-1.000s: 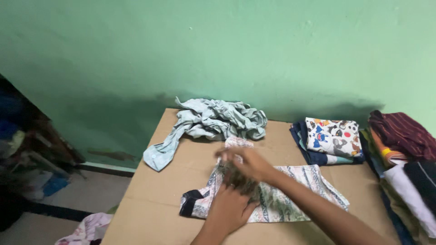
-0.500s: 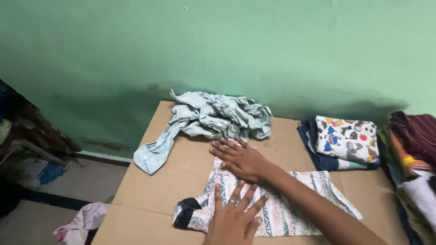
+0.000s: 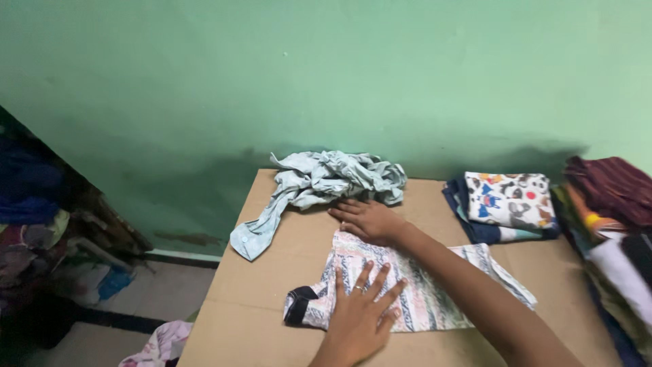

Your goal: The person folds clothes on a cardboard surface, including a printed baby shirt and a light-colored button-down shirt.

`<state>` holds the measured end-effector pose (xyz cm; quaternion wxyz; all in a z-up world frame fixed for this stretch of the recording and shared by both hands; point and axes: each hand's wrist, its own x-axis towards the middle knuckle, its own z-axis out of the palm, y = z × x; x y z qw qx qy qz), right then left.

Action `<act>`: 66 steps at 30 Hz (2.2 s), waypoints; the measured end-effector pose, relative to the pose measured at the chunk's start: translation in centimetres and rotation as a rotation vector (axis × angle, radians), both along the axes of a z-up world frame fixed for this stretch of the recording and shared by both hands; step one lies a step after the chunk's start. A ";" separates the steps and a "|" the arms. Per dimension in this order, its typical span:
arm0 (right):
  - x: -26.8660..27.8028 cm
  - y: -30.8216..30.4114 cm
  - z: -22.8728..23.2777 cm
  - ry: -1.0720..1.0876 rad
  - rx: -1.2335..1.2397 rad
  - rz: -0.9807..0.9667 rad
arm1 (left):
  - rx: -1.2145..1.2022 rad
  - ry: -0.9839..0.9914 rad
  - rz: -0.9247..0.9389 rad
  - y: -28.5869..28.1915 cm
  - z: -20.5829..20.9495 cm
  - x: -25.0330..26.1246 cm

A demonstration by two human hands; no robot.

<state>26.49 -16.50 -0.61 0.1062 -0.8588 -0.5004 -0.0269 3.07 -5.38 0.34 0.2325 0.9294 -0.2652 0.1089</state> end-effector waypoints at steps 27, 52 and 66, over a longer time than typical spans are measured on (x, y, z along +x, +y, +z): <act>-21.6 -3.8 4.7 -0.326 0.180 0.082 | -0.528 0.152 0.356 7.8 3.0 -0.5; -4.9 -6.6 -2.8 0.383 0.940 -0.575 | -0.373 0.129 0.100 6.8 -2.8 18.9; -4.9 -6.6 -2.2 0.508 0.859 -0.558 | -0.687 0.051 0.519 6.0 -1.9 18.1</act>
